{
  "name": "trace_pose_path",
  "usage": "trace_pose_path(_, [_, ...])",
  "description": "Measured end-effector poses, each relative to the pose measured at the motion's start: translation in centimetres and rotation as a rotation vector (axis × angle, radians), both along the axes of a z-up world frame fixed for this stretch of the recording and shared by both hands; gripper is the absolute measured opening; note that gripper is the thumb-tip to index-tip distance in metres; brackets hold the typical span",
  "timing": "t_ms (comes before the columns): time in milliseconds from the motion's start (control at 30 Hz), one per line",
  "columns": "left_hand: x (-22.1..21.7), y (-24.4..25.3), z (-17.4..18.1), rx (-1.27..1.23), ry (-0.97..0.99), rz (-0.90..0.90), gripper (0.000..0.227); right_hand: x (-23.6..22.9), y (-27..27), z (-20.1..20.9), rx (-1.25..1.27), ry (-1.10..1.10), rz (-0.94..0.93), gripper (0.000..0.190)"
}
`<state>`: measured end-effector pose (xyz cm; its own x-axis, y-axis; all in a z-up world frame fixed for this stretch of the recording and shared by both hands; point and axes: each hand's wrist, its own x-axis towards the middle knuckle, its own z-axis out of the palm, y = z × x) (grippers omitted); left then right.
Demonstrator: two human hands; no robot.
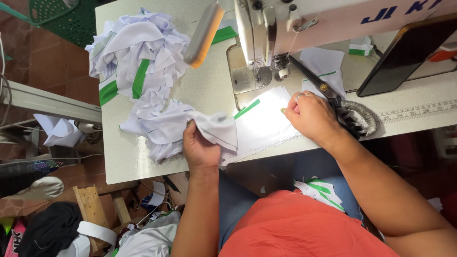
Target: Trim excess material from fabric pieces using scissors at a sewing station
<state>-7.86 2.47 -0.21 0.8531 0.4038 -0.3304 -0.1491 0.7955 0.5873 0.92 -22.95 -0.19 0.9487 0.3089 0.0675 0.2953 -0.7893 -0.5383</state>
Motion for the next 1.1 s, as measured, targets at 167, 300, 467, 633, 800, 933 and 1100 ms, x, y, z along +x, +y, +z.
trace_pose_path(167, [-1.1,2.3,-2.3,-0.035,-0.059,0.105,0.021,0.3,1.6,0.5,-0.153,0.095,-0.015,0.015])
trace_pose_path(300, [-1.1,2.6,-2.2,-0.008,-0.090,0.086,0.020,0.5,1.3,-0.5,-0.121,0.061,0.032,0.018])
trace_pose_path(467, [-0.7,3.0,-3.0,-0.056,-0.115,0.123,0.026,0.5,1.6,0.6,-0.086,0.019,0.060,0.018])
trace_pose_path(633, [-1.0,4.2,-4.0,-0.168,-0.140,0.165,0.019,1.6,1.8,1.8,0.068,0.084,0.067,0.010])
trace_pose_path(800, [-1.3,3.8,-2.3,-0.168,-0.142,0.197,0.015,1.5,0.8,1.6,0.008,0.172,0.022,0.012])
trace_pose_path(933, [-1.3,2.7,-1.9,-0.126,-0.124,0.139,0.011,0.2,1.6,2.3,-0.120,0.208,-0.024,0.012])
trace_pose_path(1100, [-0.8,3.1,-3.3,-0.131,-0.132,0.133,0.009,0.2,1.5,1.4,-0.135,0.232,-0.021,0.015])
